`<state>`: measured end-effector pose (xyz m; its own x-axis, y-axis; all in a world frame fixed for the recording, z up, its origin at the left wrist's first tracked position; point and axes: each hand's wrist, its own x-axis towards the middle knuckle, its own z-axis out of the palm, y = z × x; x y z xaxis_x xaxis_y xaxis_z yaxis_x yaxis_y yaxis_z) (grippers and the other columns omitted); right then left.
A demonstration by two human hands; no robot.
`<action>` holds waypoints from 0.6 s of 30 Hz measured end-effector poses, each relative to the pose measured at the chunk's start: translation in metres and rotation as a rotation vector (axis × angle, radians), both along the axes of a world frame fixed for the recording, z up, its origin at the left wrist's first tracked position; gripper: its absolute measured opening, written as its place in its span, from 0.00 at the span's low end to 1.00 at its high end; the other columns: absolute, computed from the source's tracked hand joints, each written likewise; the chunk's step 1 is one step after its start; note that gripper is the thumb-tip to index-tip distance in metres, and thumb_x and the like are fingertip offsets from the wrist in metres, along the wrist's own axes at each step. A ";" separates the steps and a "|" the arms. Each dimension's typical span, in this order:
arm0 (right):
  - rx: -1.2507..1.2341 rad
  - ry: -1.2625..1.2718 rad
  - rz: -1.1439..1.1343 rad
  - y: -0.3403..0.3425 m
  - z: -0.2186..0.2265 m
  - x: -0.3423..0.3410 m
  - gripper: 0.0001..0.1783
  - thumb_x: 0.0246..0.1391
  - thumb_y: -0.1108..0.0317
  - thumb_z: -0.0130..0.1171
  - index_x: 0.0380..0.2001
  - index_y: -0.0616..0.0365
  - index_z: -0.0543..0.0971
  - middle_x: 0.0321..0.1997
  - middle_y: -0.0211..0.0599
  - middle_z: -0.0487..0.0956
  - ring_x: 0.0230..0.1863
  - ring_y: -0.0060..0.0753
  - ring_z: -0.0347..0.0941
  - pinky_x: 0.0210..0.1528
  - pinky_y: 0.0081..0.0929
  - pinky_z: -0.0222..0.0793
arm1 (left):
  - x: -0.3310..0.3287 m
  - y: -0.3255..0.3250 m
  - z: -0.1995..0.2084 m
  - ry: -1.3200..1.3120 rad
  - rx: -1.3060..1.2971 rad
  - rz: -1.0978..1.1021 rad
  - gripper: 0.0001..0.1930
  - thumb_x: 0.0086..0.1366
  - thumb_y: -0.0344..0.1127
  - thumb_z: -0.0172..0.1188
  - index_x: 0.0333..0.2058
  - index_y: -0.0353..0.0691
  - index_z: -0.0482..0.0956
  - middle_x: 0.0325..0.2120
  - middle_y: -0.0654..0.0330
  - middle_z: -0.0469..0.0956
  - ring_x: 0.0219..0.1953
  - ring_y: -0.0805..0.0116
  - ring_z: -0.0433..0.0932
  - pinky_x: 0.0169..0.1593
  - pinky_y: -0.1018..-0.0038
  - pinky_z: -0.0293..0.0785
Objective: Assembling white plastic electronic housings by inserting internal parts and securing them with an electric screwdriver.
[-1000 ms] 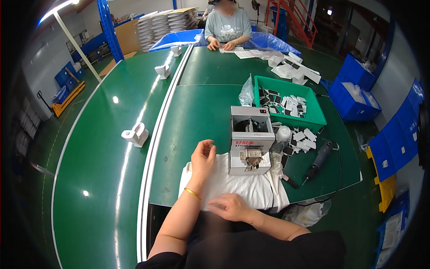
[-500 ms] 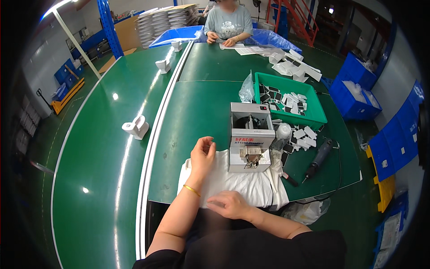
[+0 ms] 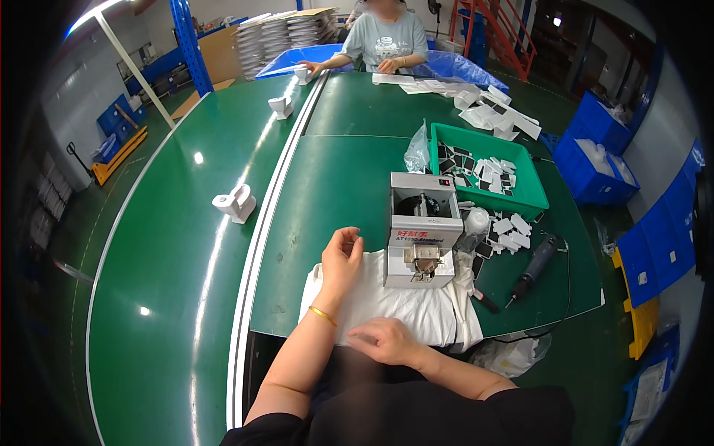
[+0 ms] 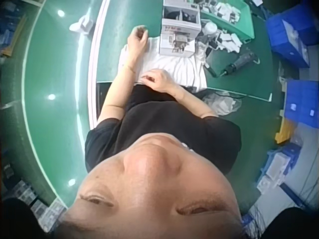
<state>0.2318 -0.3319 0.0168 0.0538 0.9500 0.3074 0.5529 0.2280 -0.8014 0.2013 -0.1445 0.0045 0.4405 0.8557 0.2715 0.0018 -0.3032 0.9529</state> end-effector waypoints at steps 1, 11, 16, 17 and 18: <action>0.005 -0.003 -0.001 0.000 0.000 0.000 0.10 0.54 0.64 0.65 0.36 0.57 0.82 0.27 0.38 0.81 0.28 0.37 0.78 0.33 0.32 0.73 | 0.000 0.000 0.000 0.001 0.002 0.005 0.09 0.66 0.27 0.60 0.45 0.35 0.76 0.32 0.67 0.77 0.30 0.81 0.74 0.36 0.82 0.72; 0.011 -0.009 -0.020 0.000 0.001 0.002 0.09 0.54 0.65 0.65 0.36 0.56 0.82 0.26 0.37 0.80 0.28 0.37 0.78 0.32 0.32 0.73 | 0.004 0.002 -0.001 -0.029 0.002 0.023 0.09 0.65 0.27 0.61 0.44 0.35 0.76 0.31 0.65 0.78 0.29 0.80 0.75 0.36 0.81 0.73; 0.067 -0.013 -0.009 0.006 -0.007 -0.002 0.08 0.53 0.65 0.65 0.35 0.56 0.83 0.25 0.37 0.80 0.26 0.37 0.78 0.32 0.32 0.73 | -0.006 0.007 0.004 0.057 0.017 0.074 0.10 0.65 0.29 0.61 0.45 0.35 0.78 0.34 0.61 0.81 0.35 0.75 0.79 0.43 0.77 0.76; 0.120 -0.022 -0.027 0.007 -0.010 -0.001 0.08 0.53 0.65 0.66 0.35 0.55 0.83 0.25 0.37 0.80 0.25 0.36 0.77 0.31 0.32 0.73 | -0.001 0.004 0.005 0.049 0.084 0.098 0.11 0.65 0.30 0.61 0.45 0.36 0.78 0.34 0.59 0.81 0.35 0.72 0.79 0.43 0.75 0.76; 0.128 -0.017 0.028 0.006 -0.011 0.000 0.08 0.53 0.65 0.66 0.35 0.55 0.83 0.25 0.37 0.80 0.25 0.36 0.77 0.31 0.32 0.73 | 0.002 0.001 0.009 0.053 0.087 0.098 0.11 0.64 0.30 0.62 0.45 0.35 0.78 0.34 0.58 0.81 0.35 0.70 0.80 0.43 0.73 0.76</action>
<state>0.2316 -0.3264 0.0061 0.0215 0.9041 0.4267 0.5577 0.3434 -0.7557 0.2029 -0.1437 0.0135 0.3719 0.8695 0.3249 0.0851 -0.3805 0.9208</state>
